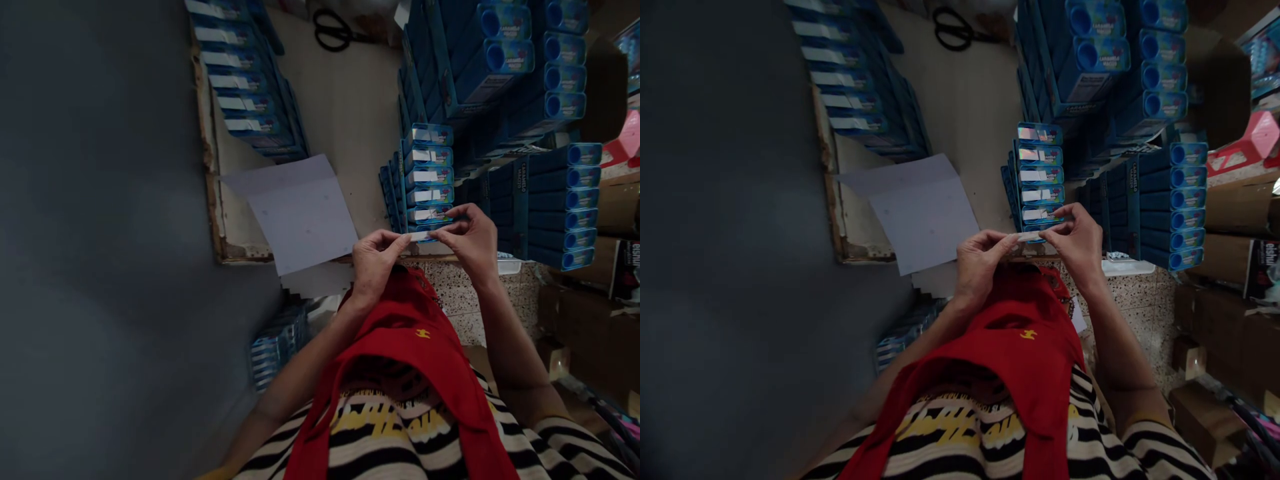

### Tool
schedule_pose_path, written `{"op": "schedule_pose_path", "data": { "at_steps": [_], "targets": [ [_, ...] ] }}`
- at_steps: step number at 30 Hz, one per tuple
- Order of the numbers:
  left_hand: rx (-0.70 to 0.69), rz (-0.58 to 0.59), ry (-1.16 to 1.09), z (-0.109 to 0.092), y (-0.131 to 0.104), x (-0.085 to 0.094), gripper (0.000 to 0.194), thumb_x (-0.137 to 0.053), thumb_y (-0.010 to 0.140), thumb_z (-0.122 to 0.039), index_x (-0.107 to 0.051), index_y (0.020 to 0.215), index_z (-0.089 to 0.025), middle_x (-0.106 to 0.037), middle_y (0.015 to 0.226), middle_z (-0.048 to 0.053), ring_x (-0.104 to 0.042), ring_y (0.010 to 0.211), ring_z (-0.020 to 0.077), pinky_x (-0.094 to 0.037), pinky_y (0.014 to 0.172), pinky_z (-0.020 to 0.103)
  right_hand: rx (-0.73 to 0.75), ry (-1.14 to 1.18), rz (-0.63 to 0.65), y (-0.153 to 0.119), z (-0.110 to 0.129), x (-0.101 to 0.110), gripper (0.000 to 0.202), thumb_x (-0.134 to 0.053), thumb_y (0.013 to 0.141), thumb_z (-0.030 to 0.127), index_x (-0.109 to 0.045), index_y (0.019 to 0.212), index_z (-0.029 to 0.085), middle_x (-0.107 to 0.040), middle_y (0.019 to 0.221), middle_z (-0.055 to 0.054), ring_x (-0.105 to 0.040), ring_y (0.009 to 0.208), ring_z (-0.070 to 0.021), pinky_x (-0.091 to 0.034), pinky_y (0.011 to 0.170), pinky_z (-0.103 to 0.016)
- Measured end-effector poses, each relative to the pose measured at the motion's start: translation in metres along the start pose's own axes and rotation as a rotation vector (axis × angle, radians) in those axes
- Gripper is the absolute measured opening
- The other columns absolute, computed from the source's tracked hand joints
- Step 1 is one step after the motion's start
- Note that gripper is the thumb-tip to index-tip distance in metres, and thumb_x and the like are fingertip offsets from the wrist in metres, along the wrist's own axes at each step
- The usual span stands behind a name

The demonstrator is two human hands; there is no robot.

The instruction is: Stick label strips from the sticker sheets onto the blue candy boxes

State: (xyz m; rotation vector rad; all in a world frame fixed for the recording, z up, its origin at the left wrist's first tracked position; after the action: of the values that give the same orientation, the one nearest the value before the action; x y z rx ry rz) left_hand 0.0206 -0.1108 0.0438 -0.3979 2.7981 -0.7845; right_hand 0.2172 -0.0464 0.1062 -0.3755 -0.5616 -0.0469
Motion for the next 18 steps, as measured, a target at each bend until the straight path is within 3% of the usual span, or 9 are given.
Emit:
{"op": "schedule_pose_path", "data": {
  "at_steps": [14, 18],
  "targets": [
    [0.009, 0.022, 0.01, 0.01, 0.01, -0.001, 0.027, -0.087, 0.078, -0.045, -0.081, 0.077, -0.018, -0.075, 0.073, 0.002, -0.062, 0.068, 0.0145, -0.049, 0.068, 0.027, 0.022, -0.139, 0.01, 0.005, 0.0, -0.004, 0.035, -0.087, 0.073, 0.041, -0.065, 0.095, 0.023, -0.075, 0.073, 0.004, -0.075, 0.07, -0.0201, -0.057, 0.07, -0.034],
    [0.012, 0.033, -0.001, 0.019, 0.014, -0.003, 0.029, -0.088, 0.078, -0.046, -0.08, 0.077, -0.018, -0.074, 0.073, 0.002, -0.061, 0.068, 0.0142, -0.048, 0.067, 0.027, 0.042, -0.302, 0.001, 0.004, 0.008, -0.003, 0.039, -0.089, 0.076, 0.046, -0.063, 0.096, 0.025, -0.074, 0.074, 0.004, -0.076, 0.074, -0.0224, -0.056, 0.073, -0.035]
  ]
}}
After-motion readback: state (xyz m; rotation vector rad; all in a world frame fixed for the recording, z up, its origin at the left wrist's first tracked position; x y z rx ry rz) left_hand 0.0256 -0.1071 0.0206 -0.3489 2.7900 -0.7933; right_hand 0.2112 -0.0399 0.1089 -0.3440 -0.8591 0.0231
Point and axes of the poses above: each hand's wrist, its own y-axis towards the middle knuckle, its own x-axis out of the back of the hand, z = x × y, the point moved 7 cm from there along y, towards the middle knuckle
